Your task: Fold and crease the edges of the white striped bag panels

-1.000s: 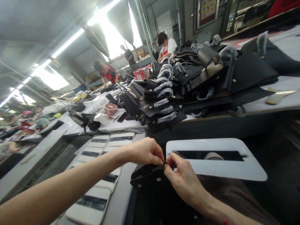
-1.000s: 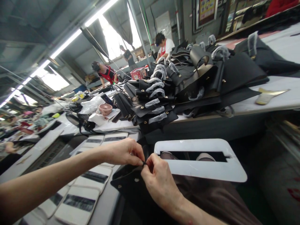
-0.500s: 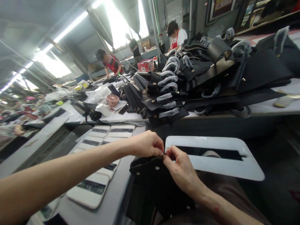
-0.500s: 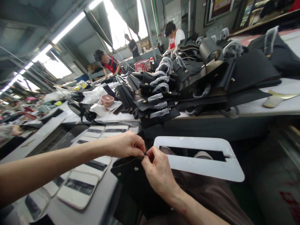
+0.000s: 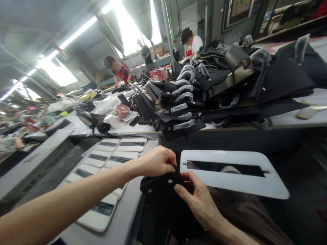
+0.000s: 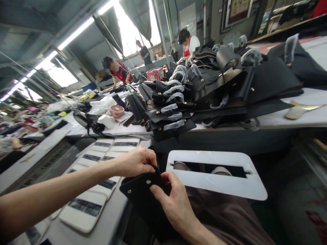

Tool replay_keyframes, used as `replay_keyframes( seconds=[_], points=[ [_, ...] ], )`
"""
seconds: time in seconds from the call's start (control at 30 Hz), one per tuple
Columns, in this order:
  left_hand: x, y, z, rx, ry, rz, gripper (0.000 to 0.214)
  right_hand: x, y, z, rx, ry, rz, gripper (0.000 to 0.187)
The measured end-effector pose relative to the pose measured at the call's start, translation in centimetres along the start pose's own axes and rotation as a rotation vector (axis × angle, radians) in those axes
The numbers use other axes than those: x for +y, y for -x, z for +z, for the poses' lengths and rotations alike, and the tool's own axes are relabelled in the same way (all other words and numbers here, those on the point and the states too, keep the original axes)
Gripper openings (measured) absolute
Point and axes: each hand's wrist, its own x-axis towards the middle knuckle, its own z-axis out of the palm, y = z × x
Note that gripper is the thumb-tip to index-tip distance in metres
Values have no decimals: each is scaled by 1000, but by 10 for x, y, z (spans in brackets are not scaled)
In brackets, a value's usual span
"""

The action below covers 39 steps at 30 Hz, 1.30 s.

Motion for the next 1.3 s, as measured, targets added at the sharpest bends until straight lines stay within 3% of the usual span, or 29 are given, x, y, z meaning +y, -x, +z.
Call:
replay_keyframes(
  seconds=[0.13,0.3,0.5,0.67,0.77,1.0,1.23,1.3],
  points=[
    [-4,2,-9,-63,37,60,12,9,3,10,86,161,-81,21],
    [-1,15,-21,-177,28,148,22,10,1,17,105,157,-158,18],
    [0,25,-8,-10,-73,187,25,11,1,14,88,131,-166,15],
    [-3,22,9,87,-99,203,8,13,2,15,97,141,-144,18],
    [-5,21,17,146,-108,187,8,15,1,15,111,148,-130,18],
    [-8,28,20,164,-79,148,9,13,-1,14,82,114,-124,18],
    [-8,52,23,257,-15,50,9,10,13,16,-26,168,-74,10],
    [-12,70,23,314,3,9,9,21,21,6,-101,194,-28,27]
  ],
)
